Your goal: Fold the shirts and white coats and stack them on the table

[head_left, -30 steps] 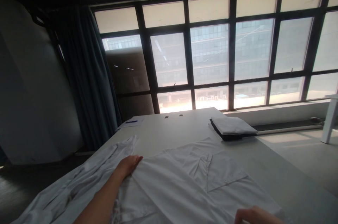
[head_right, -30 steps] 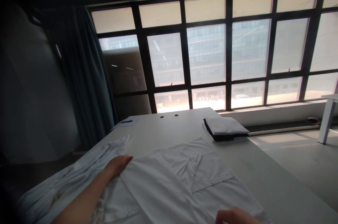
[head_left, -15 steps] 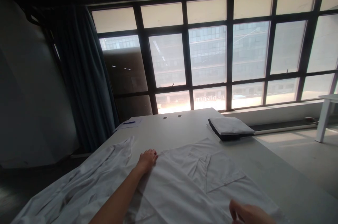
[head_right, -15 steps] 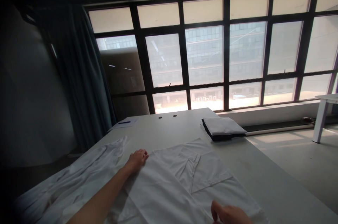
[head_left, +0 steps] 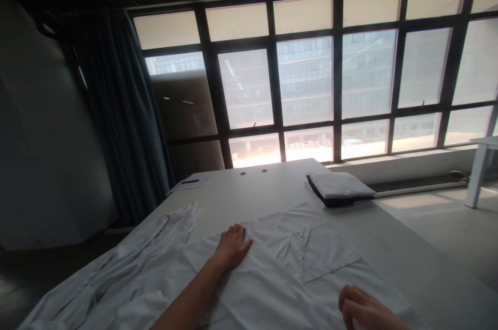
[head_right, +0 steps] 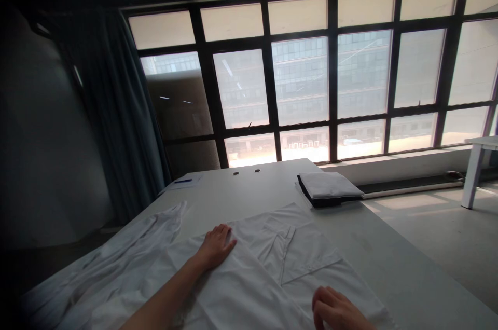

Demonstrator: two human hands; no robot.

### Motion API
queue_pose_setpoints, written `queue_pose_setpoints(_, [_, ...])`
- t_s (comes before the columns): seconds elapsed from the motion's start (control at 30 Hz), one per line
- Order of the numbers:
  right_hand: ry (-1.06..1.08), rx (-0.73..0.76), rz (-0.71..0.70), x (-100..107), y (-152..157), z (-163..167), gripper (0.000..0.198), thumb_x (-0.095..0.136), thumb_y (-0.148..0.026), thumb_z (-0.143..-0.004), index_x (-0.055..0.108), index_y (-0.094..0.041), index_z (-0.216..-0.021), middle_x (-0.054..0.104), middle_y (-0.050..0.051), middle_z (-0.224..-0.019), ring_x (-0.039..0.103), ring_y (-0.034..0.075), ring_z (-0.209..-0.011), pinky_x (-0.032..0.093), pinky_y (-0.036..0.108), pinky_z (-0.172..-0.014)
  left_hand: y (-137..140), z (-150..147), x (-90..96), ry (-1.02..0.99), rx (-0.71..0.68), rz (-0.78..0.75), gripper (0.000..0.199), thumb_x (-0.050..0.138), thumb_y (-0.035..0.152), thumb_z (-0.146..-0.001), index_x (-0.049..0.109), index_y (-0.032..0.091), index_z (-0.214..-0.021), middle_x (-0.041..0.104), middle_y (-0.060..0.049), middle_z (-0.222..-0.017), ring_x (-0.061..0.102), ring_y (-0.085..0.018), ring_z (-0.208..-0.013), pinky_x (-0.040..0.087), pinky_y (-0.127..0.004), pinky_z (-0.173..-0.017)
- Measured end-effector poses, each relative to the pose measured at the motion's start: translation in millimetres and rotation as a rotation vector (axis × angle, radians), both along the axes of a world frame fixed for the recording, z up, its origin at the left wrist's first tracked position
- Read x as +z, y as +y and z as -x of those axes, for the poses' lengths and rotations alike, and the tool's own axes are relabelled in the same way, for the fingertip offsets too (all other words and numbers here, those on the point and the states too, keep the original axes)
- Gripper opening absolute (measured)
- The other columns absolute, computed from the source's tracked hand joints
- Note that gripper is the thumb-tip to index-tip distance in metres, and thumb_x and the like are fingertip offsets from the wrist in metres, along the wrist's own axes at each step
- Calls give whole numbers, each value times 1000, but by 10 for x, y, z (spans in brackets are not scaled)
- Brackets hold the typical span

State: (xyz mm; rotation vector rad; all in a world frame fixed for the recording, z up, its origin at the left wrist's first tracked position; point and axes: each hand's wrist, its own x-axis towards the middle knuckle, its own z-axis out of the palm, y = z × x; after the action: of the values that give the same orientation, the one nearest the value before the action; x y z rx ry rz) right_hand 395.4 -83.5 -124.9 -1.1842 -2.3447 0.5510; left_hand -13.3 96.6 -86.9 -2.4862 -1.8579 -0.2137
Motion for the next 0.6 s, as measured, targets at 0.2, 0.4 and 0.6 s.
queue_pose_setpoints(0.2, [-163,54,-243,-313,38,-30,51,55,-51,-96,50,-40,-146,59,-1,-144,56,25,-131,46,31,-105,-58,-76,6,2,-13,69,81,31,66,-95,37,10,-153,33,-16,-162,27,-29,-150,18,-44,-122])
queue_pose_setpoints(0.4, [-255,110,-364,-194,61,-59,65,55,-47,-98,27,-40,-156,45,-3,-153,51,24,-136,43,30,-110,-390,-243,209,-9,-40,-39,48,37,38,-98,57,19,-138,51,-14,-149,42,-29,-139,27,-45,-116])
queue_pose_setpoints(0.6, [-203,109,-279,-349,185,-57,60,58,-44,-95,38,-40,-152,47,0,-151,50,29,-136,42,40,-114,-1091,-160,56,-11,-43,191,72,45,70,-90,39,36,-153,32,-10,-163,26,-43,-148,22,-66,-114])
